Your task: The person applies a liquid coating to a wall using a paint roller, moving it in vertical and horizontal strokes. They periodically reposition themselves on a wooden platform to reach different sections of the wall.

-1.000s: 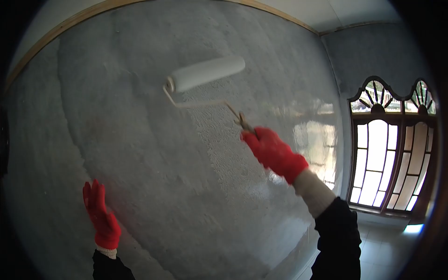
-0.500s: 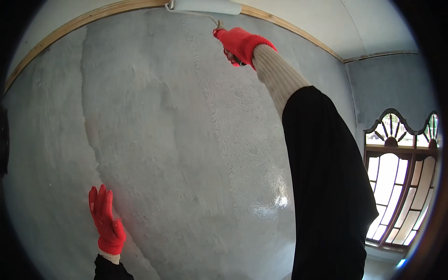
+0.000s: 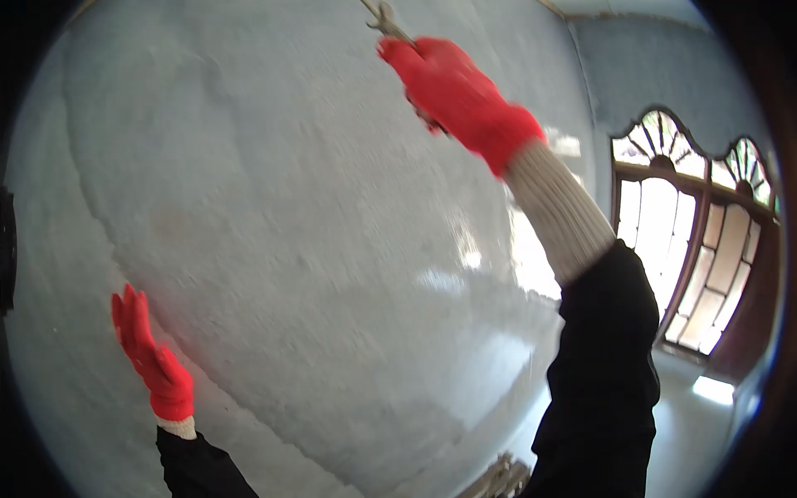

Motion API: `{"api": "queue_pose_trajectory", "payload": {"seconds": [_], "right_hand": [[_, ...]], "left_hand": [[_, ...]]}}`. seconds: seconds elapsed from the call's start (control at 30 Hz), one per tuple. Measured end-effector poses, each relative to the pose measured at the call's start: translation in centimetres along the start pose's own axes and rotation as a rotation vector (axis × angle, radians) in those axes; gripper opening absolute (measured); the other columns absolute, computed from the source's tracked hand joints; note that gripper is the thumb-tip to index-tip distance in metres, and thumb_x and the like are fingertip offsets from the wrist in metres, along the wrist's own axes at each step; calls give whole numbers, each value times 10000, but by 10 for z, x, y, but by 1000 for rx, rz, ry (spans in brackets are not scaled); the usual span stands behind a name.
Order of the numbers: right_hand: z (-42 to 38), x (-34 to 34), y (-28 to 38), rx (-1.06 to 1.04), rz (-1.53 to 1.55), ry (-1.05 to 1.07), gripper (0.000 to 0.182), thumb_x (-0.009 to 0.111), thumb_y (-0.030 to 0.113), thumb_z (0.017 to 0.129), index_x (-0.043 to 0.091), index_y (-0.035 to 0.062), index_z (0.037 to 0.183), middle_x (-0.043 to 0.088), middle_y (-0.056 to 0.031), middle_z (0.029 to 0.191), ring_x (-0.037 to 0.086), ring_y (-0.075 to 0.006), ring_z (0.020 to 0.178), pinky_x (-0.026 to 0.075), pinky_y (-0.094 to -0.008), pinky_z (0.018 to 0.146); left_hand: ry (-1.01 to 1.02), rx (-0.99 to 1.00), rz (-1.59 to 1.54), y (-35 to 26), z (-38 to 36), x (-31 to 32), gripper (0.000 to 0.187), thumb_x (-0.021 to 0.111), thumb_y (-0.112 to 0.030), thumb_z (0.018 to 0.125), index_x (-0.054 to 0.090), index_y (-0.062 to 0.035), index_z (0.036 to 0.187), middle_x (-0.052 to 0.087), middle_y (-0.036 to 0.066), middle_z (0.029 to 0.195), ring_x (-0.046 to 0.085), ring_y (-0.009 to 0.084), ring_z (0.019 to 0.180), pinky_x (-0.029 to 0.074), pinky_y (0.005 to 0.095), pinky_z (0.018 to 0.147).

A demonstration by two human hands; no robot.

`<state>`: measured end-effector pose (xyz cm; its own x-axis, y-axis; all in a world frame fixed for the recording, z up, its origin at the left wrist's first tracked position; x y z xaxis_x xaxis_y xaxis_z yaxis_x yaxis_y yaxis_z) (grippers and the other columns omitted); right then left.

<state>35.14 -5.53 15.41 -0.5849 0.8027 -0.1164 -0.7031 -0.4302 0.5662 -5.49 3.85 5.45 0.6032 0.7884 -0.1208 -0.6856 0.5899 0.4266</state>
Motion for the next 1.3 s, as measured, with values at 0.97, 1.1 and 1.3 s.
{"api": "queue_pose_trajectory", "payload": {"seconds": [0.97, 1.1, 1.3], "right_hand": [[-883, 122, -399, 1380, -562, 1100, 408, 560, 411, 823, 692, 40, 930, 670, -179, 894, 646, -347, 880, 515, -457, 735], [-878, 141, -426, 1382, -488, 1089, 407, 607, 418, 798, 689, 60, 972, 676, -163, 921, 646, -338, 895, 511, -448, 761], [-879, 155, -455, 1365, -483, 1103, 426, 625, 435, 803, 685, 43, 959, 674, -175, 893, 648, -341, 885, 508, -448, 756]], "left_hand": [[85, 337, 144, -47, -24, 16, 536, 180, -350, 1022, 413, 18, 1335, 359, 213, 1404, 349, 367, 1292, 274, 459, 1068], [97, 729, 259, -80, -31, 17, 516, 161, -272, 1030, 506, 39, 1253, 496, 202, 1288, 454, 375, 1190, 314, 496, 1015], [97, 525, 306, -70, -32, 20, 531, 145, -288, 1030, 497, 38, 1259, 493, 203, 1292, 440, 374, 1205, 295, 498, 1022]]}}
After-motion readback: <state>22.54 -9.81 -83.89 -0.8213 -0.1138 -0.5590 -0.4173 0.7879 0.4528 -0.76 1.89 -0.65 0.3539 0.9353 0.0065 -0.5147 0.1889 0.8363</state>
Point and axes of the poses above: each hand's wrist, its own z-axis towards the middle knuckle, its own x-axis out of the palm, y = z × x, the point moved 10 cm from there along z, towards the middle knuckle
